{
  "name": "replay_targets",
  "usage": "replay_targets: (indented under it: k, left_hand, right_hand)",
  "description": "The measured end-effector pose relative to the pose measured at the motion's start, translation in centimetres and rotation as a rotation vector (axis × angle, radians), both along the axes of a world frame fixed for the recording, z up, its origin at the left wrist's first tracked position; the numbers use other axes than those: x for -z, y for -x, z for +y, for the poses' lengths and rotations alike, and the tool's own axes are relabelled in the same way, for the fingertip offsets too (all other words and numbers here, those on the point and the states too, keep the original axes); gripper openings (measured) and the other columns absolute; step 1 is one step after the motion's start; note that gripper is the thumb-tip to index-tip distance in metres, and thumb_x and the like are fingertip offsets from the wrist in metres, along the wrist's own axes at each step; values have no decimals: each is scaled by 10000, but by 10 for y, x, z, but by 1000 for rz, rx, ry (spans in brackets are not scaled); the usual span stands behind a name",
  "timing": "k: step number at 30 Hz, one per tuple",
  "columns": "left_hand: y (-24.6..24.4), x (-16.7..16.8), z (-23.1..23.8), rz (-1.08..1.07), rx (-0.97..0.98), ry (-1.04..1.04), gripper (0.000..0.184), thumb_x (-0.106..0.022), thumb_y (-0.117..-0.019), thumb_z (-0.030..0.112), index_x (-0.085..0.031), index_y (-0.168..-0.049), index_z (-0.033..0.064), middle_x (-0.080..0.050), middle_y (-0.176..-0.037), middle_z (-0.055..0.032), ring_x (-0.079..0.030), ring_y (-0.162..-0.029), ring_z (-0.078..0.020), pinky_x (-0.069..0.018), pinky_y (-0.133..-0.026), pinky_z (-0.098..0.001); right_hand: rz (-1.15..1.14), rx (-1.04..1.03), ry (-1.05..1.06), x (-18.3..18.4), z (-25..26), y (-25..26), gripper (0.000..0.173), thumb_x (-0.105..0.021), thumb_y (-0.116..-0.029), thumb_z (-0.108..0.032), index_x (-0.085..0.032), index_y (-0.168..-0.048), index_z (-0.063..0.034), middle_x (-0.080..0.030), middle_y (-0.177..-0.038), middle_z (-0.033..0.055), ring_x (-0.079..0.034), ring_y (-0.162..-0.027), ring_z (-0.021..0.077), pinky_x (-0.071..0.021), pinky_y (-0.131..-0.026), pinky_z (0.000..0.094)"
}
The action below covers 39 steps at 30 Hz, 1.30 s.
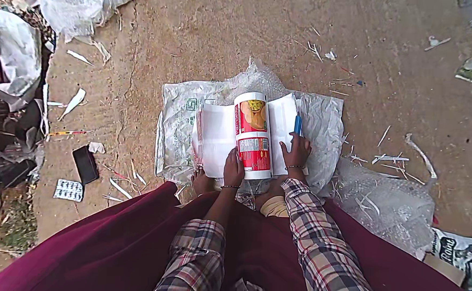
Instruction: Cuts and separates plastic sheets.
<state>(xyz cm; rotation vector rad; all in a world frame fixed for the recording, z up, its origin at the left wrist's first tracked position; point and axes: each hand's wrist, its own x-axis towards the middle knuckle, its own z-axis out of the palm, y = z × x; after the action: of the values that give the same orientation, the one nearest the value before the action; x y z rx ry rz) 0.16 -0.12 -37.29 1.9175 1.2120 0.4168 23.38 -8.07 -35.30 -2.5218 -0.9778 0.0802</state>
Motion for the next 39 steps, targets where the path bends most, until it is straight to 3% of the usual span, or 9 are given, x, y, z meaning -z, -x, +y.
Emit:
replay_targets:
  k: [3,6,11,16,18,22,27,34,39]
  left_hand:
    - [-5,-2,-9,-15,-36,106,565,-227,-1100,281,-344,-1589,24,-432,-1592,-207,-476,-1437,-353,-366,-1198,-495]
    - [-2,-5,-4,66,-1,68,564,-224,-1094,270,-373,-1571,8,-501,-1536,-217,-529,-1384,-374,-399,-1149,-533]
    - [-3,-19,-3,90,-29,45,533,-396,-1081,335,-457,-1532,58,-538,-1502,-190,-562,-1327,-390,-450,-1068,-576]
    - [-23,-27,-8,18,31,206,1195,-783,-786,593,-147,-1658,80,-93,-1718,-209,-384,-1470,-430,-484,-1027,-611]
    - [-28,-24,-11,-34,-9,277,1242,-826,-745,558,-121,-1666,113,-17,-1727,-198,-317,-1507,-432,-478,-1035,-629]
    - [-26,-18,-15,-80,-1,269,1127,-751,-841,539,-118,-1668,110,0,-1733,-180,-226,-1551,-415,-393,-1128,-620]
    - [-22,-15,-13,-110,6,250,1070,-675,-887,558,-119,-1663,74,-16,-1729,-200,-234,-1551,-405,-364,-1155,-607]
    - [-20,-10,-14,-134,1,246,1052,-681,-895,548,-129,-1665,91,-12,-1731,-190,-245,-1548,-398,-372,-1143,-614]
    - [-21,-10,-13,-126,3,248,1055,-687,-890,554,-134,-1667,103,-8,-1735,-172,-242,-1549,-396,-376,-1134,-620]
  right_hand:
    - [92,60,215,0,-4,-2,556,-787,-905,-265,-584,-1412,-160,-633,-1308,225,-537,-1273,457,-396,-1023,647]
    - [117,266,300,3,-23,-13,689,-816,-874,-412,-538,-1463,-184,-611,-1375,194,-536,-1298,419,-390,-1036,625]
    - [122,410,391,12,-39,-22,829,-848,-808,-525,-513,-1490,-193,-583,-1407,205,-520,-1327,422,-429,-1017,597]
    - [135,408,251,-4,-20,-17,804,-865,-833,-286,-469,-1518,-144,-561,-1407,243,-485,-1347,453,-402,-1069,592]
    - [99,353,66,-17,1,-13,723,-756,-921,-191,-408,-1548,-105,-584,-1364,270,-529,-1288,467,-405,-1063,597]
    - [302,36,-184,-50,69,-3,747,-543,-1075,-215,-92,-1658,-92,-664,-1187,256,-699,-882,349,-567,-823,517]
    - [511,-146,-21,-72,141,6,538,-475,-1090,-168,-360,-1608,-80,-660,-1298,261,-659,-1177,394,-495,-1032,552]
    - [494,-147,1,-73,148,19,544,-473,-1080,-139,-365,-1612,-100,-586,-1457,217,-582,-1338,346,-436,-1126,521]
    - [402,-127,168,-87,151,30,565,-449,-1092,-159,-313,-1640,-161,-657,-1325,255,-648,-1208,428,-490,-1018,595]
